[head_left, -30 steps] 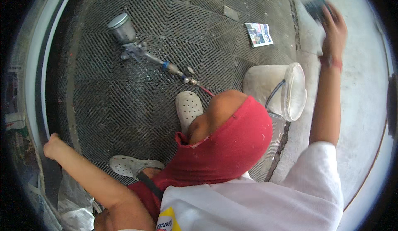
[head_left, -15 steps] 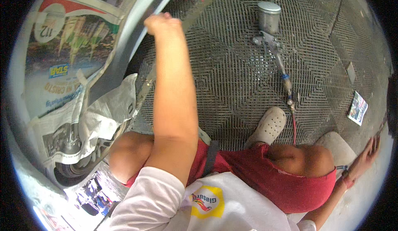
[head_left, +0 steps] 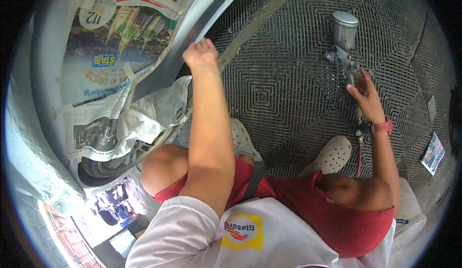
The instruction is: The person sands a curved car part with a sanding block and then sprays it with a paint gun. They repeat this process multiple times, alternating between sanding and spraying different sections of the part.
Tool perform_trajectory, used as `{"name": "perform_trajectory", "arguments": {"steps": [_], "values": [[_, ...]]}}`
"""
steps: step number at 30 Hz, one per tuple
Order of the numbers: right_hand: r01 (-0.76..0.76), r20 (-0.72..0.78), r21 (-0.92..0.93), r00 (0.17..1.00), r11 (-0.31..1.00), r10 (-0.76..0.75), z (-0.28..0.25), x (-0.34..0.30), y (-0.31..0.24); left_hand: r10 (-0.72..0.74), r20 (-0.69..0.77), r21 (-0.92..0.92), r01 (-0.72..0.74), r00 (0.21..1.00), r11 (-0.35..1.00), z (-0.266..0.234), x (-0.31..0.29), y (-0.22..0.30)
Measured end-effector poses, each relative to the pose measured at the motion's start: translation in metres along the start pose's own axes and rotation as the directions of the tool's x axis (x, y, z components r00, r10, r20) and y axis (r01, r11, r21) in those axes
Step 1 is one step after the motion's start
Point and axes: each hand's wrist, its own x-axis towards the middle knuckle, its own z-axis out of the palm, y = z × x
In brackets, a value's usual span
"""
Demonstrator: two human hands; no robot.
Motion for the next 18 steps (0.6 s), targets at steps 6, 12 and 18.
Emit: {"name": "perform_trajectory", "arguments": {"steps": [6,12,18], "values": [[-0.072,0.172,0.061,0.983,0.995,0.061,0.013,0.043,0.023,0.046,-0.072,0.008,-0.045,0.996,0.999,-0.027,-0.01,0.037],[-0.145,0.177,0.035,0.975,0.989,0.137,0.013,0.062,0.008,0.112,-0.129,-0.007,-0.114,0.985,0.993,-0.051,-0.001,0.05],[0.0,0.089,0.025,0.996,1.0,-0.002,0.018,0.065,-0.004,0.245,-0.321,0.181,-0.194,0.915,0.964,-0.077,0.01,0.033]]}}
